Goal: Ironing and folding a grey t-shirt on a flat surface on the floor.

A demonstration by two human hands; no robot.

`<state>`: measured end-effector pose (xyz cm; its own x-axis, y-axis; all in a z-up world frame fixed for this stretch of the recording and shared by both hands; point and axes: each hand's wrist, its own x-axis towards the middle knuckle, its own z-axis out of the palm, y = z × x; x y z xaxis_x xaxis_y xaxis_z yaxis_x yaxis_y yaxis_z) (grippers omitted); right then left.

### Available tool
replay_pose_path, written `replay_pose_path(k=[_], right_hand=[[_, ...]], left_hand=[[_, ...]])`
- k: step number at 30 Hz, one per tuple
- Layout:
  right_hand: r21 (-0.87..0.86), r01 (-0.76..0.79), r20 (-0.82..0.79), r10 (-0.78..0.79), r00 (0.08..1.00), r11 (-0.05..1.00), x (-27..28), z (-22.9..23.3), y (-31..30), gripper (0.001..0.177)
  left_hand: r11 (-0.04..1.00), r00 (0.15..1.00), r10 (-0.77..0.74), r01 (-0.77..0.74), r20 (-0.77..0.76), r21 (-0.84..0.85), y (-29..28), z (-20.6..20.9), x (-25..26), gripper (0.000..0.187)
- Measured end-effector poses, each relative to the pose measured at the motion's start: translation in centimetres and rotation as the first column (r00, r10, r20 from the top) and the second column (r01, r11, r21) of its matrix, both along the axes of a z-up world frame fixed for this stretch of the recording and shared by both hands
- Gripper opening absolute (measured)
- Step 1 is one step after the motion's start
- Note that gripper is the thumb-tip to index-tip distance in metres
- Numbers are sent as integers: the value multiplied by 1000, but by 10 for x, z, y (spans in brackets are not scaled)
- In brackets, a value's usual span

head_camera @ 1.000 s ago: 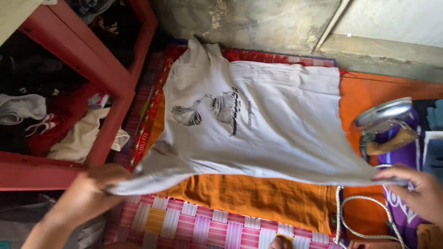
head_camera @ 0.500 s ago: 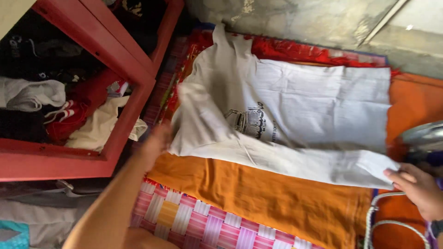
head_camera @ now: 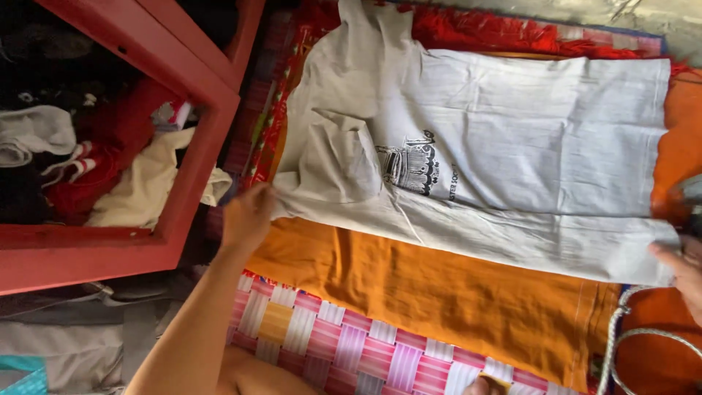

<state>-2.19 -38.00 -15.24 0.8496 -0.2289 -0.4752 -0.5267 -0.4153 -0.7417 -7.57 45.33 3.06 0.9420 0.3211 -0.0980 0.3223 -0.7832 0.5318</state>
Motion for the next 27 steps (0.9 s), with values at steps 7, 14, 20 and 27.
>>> replay_pose_path(k=[7, 14, 20, 27], right_hand=[[69, -173, -30, 175, 984, 983, -4, 63, 15, 50], [93, -116, -44, 120, 992, 989, -3, 145, 61, 49], [-116, -59, -18, 57, 998, 991, -9, 102, 32, 44], [-106, -253, 193, 270, 943, 962, -26, -82, -94, 41]], left_hand=[[994, 993, -70, 77, 94, -76, -8, 5, -16, 43], [942, 976, -40, 109, 216, -318, 27, -15, -18, 30], [904, 992, 87, -39, 94, -426, 29, -17, -17, 27], [986, 966, -163, 165, 199, 9, 9, -10, -47, 18]])
